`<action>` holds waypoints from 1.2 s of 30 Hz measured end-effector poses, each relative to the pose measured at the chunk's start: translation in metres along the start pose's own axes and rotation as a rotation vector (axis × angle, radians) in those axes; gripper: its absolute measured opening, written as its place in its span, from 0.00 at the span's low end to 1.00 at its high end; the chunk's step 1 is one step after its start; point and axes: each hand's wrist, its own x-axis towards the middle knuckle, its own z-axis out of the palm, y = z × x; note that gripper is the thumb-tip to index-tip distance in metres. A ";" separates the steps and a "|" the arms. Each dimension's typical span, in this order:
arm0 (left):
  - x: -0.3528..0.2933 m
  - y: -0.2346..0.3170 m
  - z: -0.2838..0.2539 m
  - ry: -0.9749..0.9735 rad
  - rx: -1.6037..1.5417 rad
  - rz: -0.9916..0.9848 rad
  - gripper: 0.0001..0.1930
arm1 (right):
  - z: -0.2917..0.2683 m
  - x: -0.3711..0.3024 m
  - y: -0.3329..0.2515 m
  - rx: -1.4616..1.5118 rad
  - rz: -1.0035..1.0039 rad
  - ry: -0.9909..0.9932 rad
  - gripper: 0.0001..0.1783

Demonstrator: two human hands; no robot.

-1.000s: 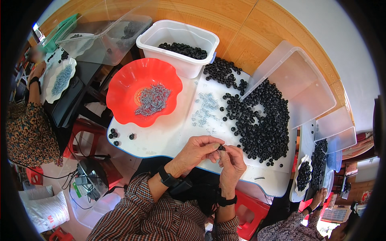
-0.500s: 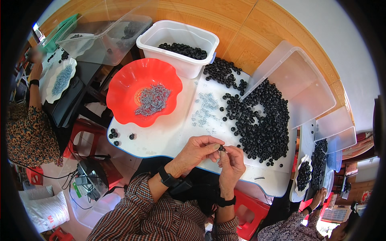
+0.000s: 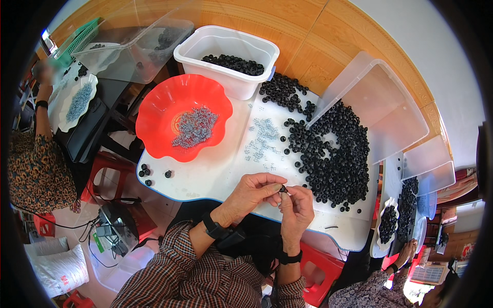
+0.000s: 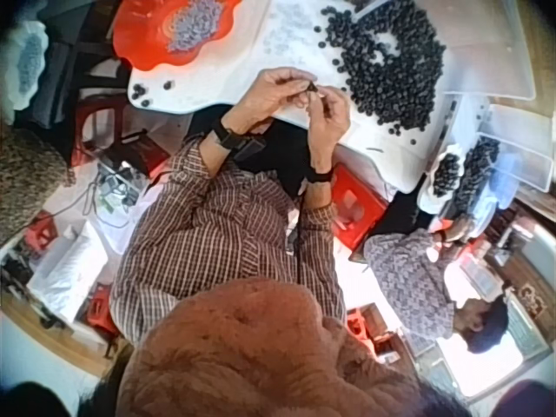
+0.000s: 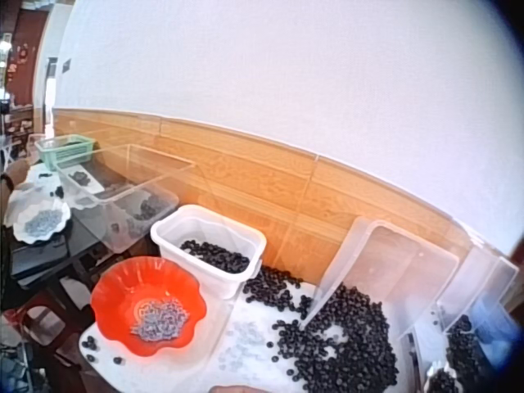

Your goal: Manually assembling small silver/clear components into black plastic parts.

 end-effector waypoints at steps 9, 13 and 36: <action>0.000 -0.002 0.002 0.022 0.073 0.018 0.13 | -0.005 0.002 -0.003 -0.078 -0.019 0.021 0.11; 0.001 -0.002 0.003 0.021 0.116 0.017 0.11 | -0.006 0.001 -0.001 -0.094 -0.018 0.016 0.11; -0.003 0.004 0.012 0.042 0.190 -0.022 0.11 | -0.005 0.005 -0.010 -0.275 -0.180 -0.030 0.09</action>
